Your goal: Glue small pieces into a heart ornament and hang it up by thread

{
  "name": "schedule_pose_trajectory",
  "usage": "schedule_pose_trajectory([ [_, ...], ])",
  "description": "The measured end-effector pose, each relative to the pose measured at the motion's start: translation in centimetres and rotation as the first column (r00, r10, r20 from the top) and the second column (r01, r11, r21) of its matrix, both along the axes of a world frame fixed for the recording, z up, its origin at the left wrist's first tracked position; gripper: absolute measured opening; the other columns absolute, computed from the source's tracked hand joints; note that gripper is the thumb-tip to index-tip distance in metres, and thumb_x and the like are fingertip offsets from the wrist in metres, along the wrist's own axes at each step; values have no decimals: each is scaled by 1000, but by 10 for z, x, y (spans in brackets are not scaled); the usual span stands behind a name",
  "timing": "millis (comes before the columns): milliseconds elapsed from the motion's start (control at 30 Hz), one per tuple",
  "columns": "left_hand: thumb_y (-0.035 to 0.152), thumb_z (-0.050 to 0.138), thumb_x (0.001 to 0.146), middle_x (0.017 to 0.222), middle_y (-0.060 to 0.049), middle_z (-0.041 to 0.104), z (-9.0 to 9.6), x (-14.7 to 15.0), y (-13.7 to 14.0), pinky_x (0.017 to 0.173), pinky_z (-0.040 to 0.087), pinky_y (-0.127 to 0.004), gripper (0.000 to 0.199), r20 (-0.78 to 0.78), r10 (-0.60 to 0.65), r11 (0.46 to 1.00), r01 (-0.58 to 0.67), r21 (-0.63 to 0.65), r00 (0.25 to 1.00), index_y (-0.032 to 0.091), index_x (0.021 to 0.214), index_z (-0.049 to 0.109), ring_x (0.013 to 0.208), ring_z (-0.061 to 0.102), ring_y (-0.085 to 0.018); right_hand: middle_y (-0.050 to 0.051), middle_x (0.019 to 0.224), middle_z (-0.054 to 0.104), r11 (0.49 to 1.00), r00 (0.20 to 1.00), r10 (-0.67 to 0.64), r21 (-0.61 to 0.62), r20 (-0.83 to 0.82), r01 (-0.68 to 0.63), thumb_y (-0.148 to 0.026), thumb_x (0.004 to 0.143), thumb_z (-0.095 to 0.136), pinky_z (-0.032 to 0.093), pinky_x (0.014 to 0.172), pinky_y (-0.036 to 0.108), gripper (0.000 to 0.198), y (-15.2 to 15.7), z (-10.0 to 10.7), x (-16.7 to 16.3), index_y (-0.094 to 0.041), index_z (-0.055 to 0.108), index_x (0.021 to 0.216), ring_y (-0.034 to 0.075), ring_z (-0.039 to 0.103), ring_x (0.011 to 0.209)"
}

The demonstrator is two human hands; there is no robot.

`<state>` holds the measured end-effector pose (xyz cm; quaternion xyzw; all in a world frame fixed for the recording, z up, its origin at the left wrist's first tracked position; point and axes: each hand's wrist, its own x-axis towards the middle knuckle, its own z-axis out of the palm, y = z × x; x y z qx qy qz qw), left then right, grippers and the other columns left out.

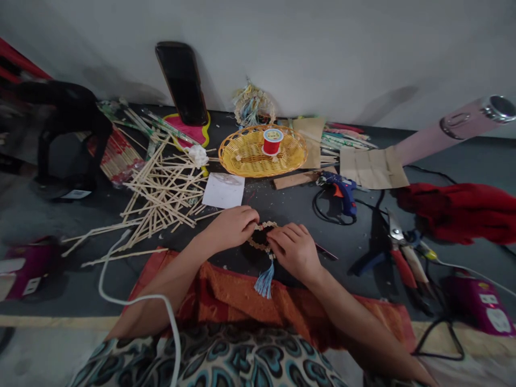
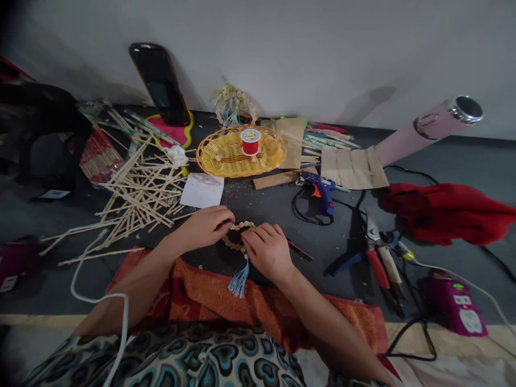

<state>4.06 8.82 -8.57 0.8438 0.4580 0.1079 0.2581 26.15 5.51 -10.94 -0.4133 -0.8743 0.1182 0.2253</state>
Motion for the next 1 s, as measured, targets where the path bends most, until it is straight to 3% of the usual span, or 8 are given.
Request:
schedule_pose_trajectory([
  [233,27,61,84,95,-4,64,-4,3,0,82,46,-32,16,-19,6,1000,-6,-26,1000,18,97,59,92,60,-20,2,96,74,998,997,-61,-34,-47,60,-20,91,59,37,77,35,6,4,0,0,-21,65,94,19,60,88],
  [667,30,52,93,95,-5,63,-5,7,-2,80,46,-32,14,-80,16,1000,-16,9,997,19,97,59,92,60,-20,-1,94,75,997,993,67,-34,-99,-71,-17,92,59,37,81,35,7,-2,-2,-8,-22,63,96,15,63,86],
  [867,32,50,94,93,-5,62,-5,6,-2,80,45,-31,16,-80,11,1000,-10,4,997,19,95,59,91,59,-20,-1,90,75,996,993,75,-43,-86,-79,-18,92,60,36,82,35,8,-2,-4,-9,-23,65,95,15,62,87],
  [1000,32,49,94,94,-5,62,-5,5,-1,80,45,-32,17,-83,10,1000,-11,-9,996,19,93,59,91,60,-20,0,101,74,999,999,-1,-43,-50,-1,-22,90,63,34,84,37,6,-2,0,-8,-24,67,93,19,58,96],
])
